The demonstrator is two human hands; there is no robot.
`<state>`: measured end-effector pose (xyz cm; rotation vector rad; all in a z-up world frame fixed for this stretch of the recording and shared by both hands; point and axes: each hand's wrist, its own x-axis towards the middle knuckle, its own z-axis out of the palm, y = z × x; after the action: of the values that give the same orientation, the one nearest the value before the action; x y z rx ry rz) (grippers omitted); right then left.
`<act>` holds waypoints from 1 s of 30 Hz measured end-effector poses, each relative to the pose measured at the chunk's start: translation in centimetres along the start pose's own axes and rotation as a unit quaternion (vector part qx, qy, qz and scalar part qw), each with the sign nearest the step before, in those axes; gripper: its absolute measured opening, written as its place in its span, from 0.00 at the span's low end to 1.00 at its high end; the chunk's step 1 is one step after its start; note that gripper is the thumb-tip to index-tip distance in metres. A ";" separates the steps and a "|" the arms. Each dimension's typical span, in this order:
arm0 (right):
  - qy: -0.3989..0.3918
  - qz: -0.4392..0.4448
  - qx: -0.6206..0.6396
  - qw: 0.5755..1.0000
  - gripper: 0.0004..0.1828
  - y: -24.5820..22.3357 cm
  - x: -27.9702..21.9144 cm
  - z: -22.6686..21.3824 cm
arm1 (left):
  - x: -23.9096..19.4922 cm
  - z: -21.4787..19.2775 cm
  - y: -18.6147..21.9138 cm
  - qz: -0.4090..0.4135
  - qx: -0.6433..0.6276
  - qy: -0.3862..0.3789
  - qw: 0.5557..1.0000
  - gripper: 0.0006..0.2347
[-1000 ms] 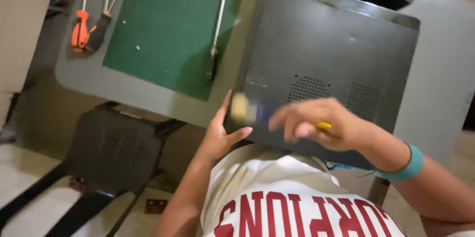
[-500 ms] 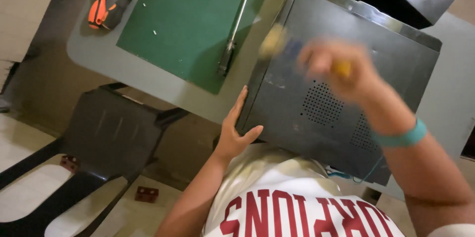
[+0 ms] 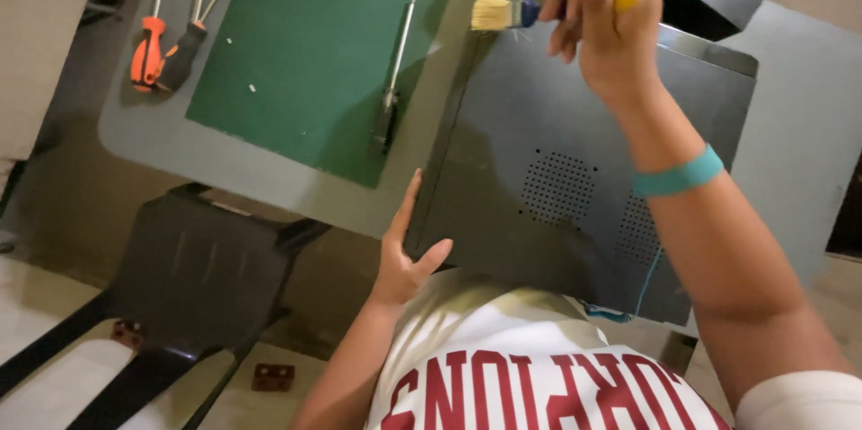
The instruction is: The person uses a small brush to clean the exterior surfaces of a black computer tower. They brush the side panel, then rotate the tower to clean the front face and top area, focusing on vents and edges.
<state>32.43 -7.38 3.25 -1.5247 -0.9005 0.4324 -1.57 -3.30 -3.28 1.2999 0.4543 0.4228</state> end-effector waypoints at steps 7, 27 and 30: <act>0.000 -0.114 -0.199 0.973 0.22 0.9 3.0 -4.3 | 0.2 0.2 0.3 -0.004 0.000 0.007 1.000 0.33; -0.063 -0.078 0.073 0.992 0.14 2.2 -6.9 -15.7 | 2.3 -2.5 -0.7 -0.106 0.128 -0.051 0.985 0.40; 0.080 -0.056 -0.359 0.928 0.30 2.0 -8.4 -17.6 | 5.1 -3.0 0.0 -0.161 0.184 -0.067 0.967 0.38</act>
<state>40.49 -25.21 2.51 -2.1172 -1.0697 -0.1373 1.09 1.94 -4.31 1.5688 0.6370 -0.0271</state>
